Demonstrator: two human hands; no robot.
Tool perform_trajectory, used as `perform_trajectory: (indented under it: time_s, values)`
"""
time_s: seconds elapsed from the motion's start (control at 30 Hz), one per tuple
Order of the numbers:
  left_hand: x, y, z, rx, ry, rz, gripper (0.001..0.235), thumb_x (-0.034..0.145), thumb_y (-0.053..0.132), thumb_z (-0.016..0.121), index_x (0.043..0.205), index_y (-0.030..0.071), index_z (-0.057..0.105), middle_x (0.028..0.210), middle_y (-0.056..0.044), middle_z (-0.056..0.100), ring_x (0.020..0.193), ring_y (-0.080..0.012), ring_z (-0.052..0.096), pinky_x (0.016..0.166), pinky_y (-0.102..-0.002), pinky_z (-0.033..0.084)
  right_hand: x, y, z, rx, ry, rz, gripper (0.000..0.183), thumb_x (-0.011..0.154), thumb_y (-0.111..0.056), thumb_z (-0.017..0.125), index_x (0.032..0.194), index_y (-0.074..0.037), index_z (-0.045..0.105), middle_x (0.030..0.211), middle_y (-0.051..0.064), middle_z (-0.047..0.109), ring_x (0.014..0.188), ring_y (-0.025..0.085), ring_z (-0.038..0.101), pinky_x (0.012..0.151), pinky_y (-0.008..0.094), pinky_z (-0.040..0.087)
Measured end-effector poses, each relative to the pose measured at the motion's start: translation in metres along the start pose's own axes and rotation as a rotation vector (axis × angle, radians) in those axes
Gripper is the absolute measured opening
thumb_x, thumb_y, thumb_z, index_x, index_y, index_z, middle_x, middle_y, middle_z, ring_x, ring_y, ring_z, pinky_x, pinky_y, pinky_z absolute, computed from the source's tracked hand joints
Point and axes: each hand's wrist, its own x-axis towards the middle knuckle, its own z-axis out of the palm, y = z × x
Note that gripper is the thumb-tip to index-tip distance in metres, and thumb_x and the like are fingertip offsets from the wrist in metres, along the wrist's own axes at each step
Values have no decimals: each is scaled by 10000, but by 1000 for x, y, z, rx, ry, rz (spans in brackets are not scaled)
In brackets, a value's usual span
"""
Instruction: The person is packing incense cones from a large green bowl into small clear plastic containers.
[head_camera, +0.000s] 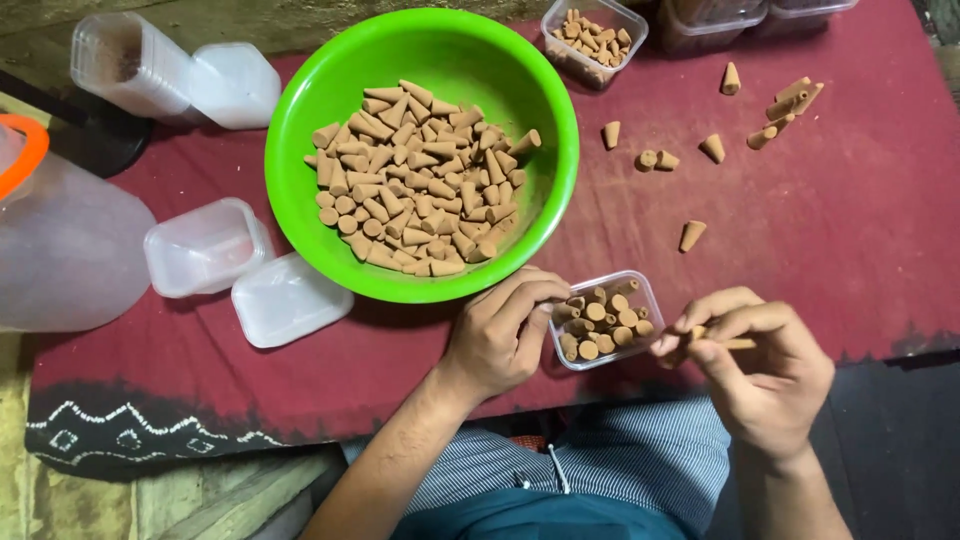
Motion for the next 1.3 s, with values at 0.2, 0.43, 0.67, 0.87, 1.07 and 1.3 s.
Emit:
perform_trajectory:
  time_s: [0.2, 0.43, 0.67, 0.87, 1.07, 1.3]
  values:
    - [-2, 0, 0, 125, -47, 69, 178, 903, -5, 629, 1064, -9, 706, 1067, -188, 673, 901, -304, 661, 854, -422, 595, -1, -7, 4, -171, -46, 38, 539, 688, 105, 817, 1042, 12, 422, 924, 308, 692, 878, 290, 778, 789, 330, 724]
    - [0, 1, 2, 200, -27, -30, 45, 891, 78, 746, 909, 44, 724, 1074, -133, 685, 895, -251, 685, 834, -344, 608, 26, -18, 13, -516, -204, -221, 279, 727, -71, 872, 905, 27, 680, 898, 166, 743, 825, 219, 750, 744, 251, 616]
    - [-11, -11, 13, 96, 66, -156, 66, 906, 71, 694, 941, 121, 717, 925, -27, 723, 804, -223, 725, 721, -308, 602, 36, -20, 37, -653, -202, -313, 191, 817, 81, 793, 972, -30, 775, 935, 110, 774, 769, 250, 749, 719, 350, 617]
    - [-5, -4, 10, 73, 77, -161, 45, 904, 65, 717, 935, 97, 717, 922, -41, 730, 800, -232, 729, 724, -318, 606, 41, -19, 50, -786, -273, -414, 161, 885, 88, 698, 974, -35, 752, 1009, 123, 762, 844, 322, 750, 716, 414, 618]
    - [-4, -3, 8, 99, 73, -151, 32, 907, 74, 710, 929, 97, 713, 922, -35, 724, 799, -227, 725, 728, -317, 605, 41, -9, 51, -837, -382, -442, 142, 907, 63, 659, 953, -41, 745, 997, 130, 755, 850, 353, 736, 693, 422, 604]
    - [-2, -2, 5, 118, 77, -138, 19, 918, 70, 697, 923, 87, 701, 919, -44, 713, 790, -240, 720, 715, -326, 606, 49, -7, 48, -940, -477, -527, 62, 921, -50, 704, 935, -85, 753, 1009, 98, 735, 858, 333, 687, 641, 408, 489]
